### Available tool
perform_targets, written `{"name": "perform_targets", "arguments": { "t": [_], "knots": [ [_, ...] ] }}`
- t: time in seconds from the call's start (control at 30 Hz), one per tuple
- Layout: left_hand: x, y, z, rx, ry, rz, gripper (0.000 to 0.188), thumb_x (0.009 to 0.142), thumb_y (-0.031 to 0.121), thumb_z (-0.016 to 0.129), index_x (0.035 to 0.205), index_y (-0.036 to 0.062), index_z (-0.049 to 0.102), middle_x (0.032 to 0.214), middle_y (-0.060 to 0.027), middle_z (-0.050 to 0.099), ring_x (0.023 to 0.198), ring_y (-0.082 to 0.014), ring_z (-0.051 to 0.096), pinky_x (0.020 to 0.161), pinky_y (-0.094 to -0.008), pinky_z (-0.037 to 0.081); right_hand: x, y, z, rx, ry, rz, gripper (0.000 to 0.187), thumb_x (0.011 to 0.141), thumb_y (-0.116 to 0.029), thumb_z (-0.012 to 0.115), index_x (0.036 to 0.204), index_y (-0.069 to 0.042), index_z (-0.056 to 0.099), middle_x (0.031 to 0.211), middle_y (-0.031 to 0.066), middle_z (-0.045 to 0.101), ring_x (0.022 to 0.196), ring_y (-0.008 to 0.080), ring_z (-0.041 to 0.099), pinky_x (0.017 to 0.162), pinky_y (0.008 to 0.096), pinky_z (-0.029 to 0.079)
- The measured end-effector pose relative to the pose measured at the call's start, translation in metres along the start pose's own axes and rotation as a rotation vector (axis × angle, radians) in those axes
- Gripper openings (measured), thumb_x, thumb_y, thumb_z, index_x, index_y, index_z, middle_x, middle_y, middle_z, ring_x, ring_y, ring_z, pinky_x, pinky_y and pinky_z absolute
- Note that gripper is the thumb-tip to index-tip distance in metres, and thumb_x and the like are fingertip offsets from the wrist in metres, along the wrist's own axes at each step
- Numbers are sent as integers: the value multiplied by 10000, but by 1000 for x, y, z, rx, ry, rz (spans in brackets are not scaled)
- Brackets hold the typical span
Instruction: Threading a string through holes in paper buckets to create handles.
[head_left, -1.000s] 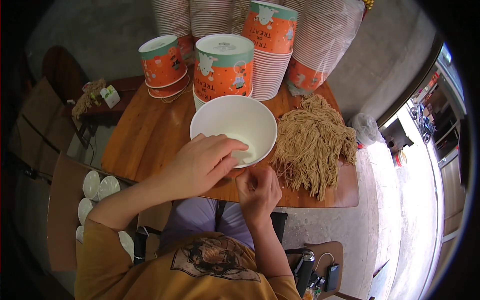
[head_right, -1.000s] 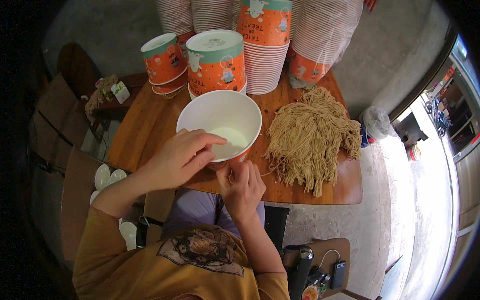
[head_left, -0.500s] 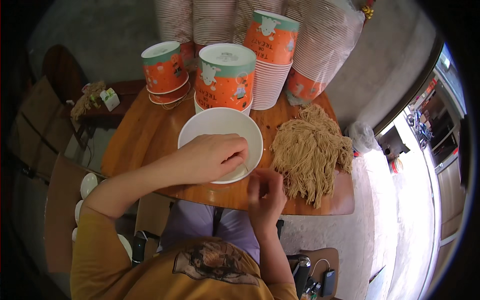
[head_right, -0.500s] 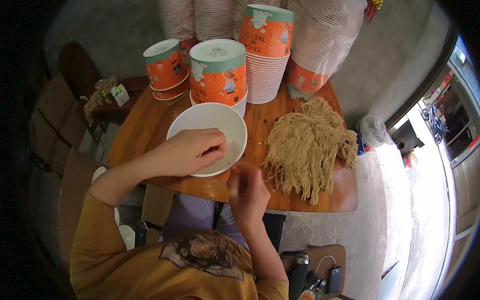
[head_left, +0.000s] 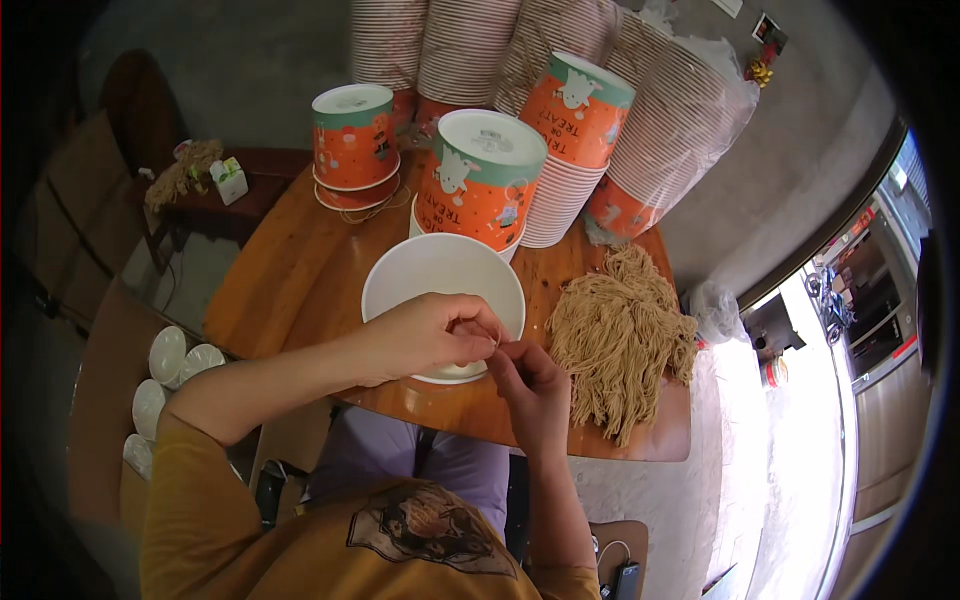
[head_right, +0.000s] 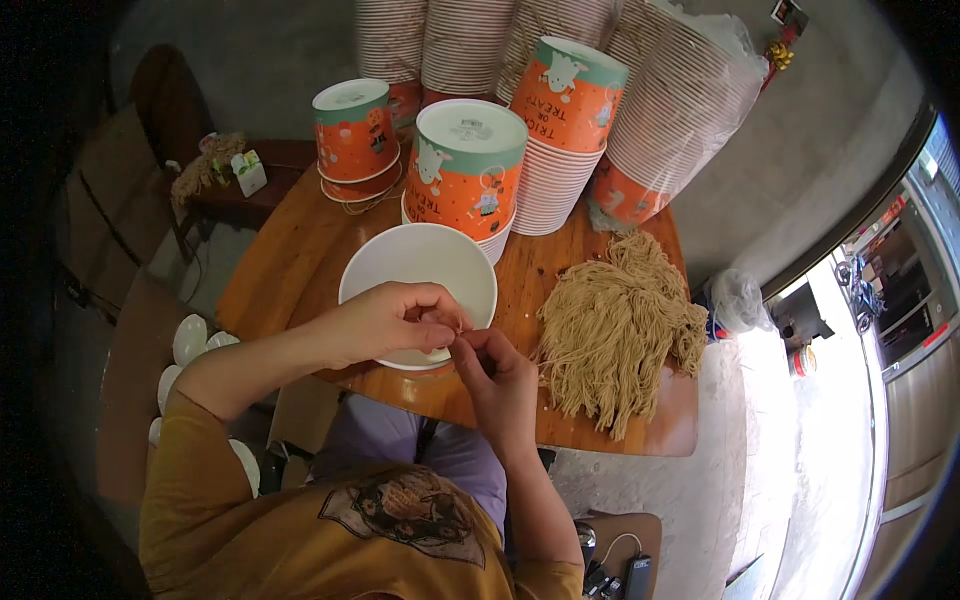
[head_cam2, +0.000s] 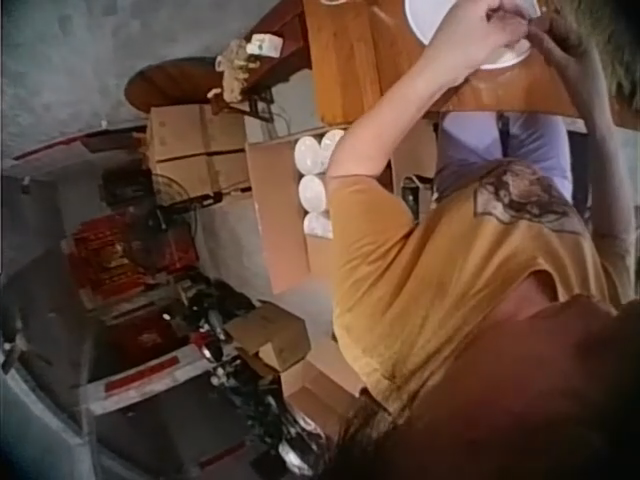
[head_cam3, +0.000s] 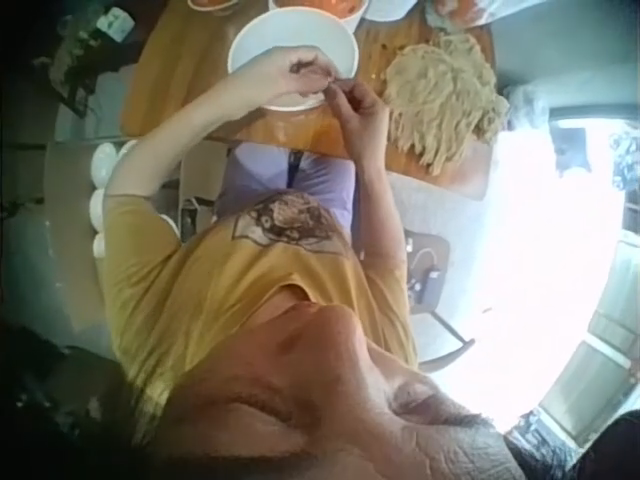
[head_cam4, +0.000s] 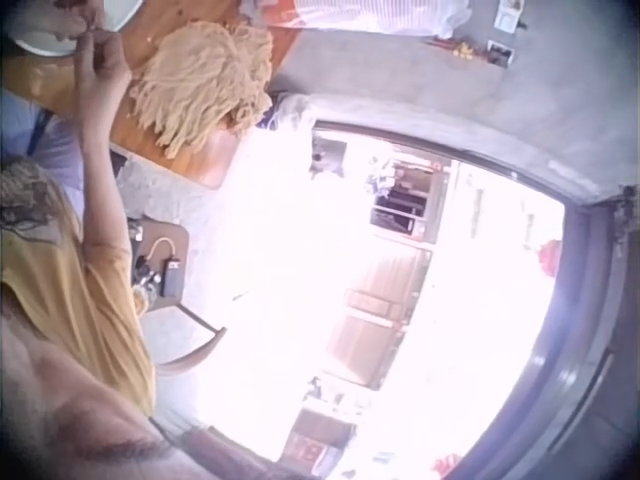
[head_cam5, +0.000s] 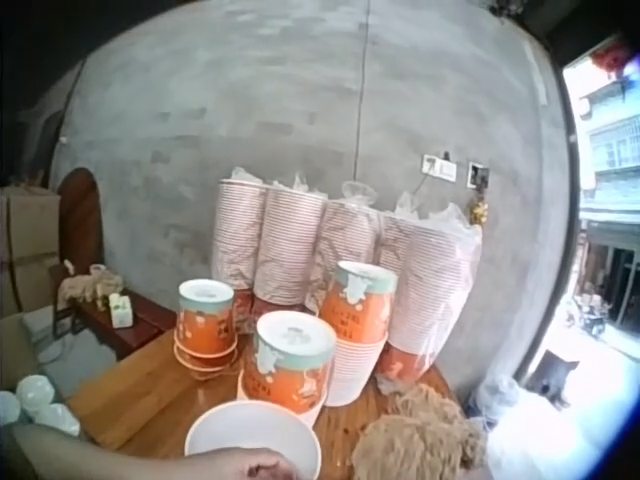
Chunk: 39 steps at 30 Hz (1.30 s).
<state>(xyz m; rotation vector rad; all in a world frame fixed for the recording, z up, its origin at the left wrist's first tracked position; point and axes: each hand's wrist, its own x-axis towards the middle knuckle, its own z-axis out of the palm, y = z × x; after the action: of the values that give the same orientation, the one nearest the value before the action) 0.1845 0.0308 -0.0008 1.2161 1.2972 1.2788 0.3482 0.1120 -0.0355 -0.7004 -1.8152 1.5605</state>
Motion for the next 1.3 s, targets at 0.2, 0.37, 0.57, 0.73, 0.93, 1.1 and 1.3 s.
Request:
{"name": "perform_targets", "arguments": {
  "t": [0.2, 0.37, 0.57, 0.73, 0.93, 1.1, 1.3],
  "knots": [
    [9, 8, -4, 43, -83, -163, 153, 937, 161, 621, 1035, 44, 614, 882, 5, 580, 797, -59, 515, 709, -210, 420, 2, -3, -4, -38, -34, 37, 131, 911, -128, 657, 910, 0, 635, 675, -61, 548, 625, 4, 438, 558, 180, 367],
    [14, 13, -2, -146, -77, -173, 134, 966, 165, 571, 1004, 37, 578, 910, -21, 604, 790, -71, 533, 665, -226, 424, -1, -25, -24, -39, -126, 29, 161, 925, -92, 622, 1055, -32, 548, 805, -28, 595, 699, 35, 531, 608, 189, 423],
    [21, 7, -1, -78, -199, -163, 120, 961, 126, 555, 1020, 23, 572, 898, -31, 614, 801, -90, 567, 666, -234, 458, 18, -73, -45, 11, -381, 135, 131, 942, -103, 587, 1062, -60, 559, 848, -27, 603, 691, 18, 507, 575, 172, 392],
    [21, 3, -3, -87, -243, -165, 108, 940, 103, 577, 988, 8, 587, 884, -26, 602, 796, -95, 561, 710, -237, 463, 42, -67, -39, 83, -453, 139, 128, 971, -106, 525, 1082, -69, 578, 886, -24, 636, 633, 16, 493, 524, 164, 368],
    [20, 5, -3, -161, -279, -218, 106, 928, 95, 581, 945, -5, 613, 873, -26, 602, 787, -91, 555, 725, -237, 463, 46, -28, -43, 296, -334, 205, 149, 976, -75, 488, 1084, -62, 590, 933, 3, 658, 544, 8, 433, 462, 160, 317],
    [24, -2, -3, -201, -307, -255, 126, 931, 96, 576, 970, -14, 623, 872, -31, 610, 783, -91, 558, 722, -229, 466, 24, -15, -48, 391, -144, 241, 137, 975, -97, 481, 1040, -57, 595, 872, 5, 631, 547, 19, 445, 464, 170, 334],
    [28, -6, -2, -234, -273, -275, 138, 931, 98, 577, 980, -26, 616, 874, -37, 610, 771, -95, 557, 700, -220, 465, -9, -6, -27, -445, 72, -325, 181, 805, 10, 689, 955, -49, 607, 790, 39, 583, 580, 95, 551, 516, 234, 454]
  ]
}}
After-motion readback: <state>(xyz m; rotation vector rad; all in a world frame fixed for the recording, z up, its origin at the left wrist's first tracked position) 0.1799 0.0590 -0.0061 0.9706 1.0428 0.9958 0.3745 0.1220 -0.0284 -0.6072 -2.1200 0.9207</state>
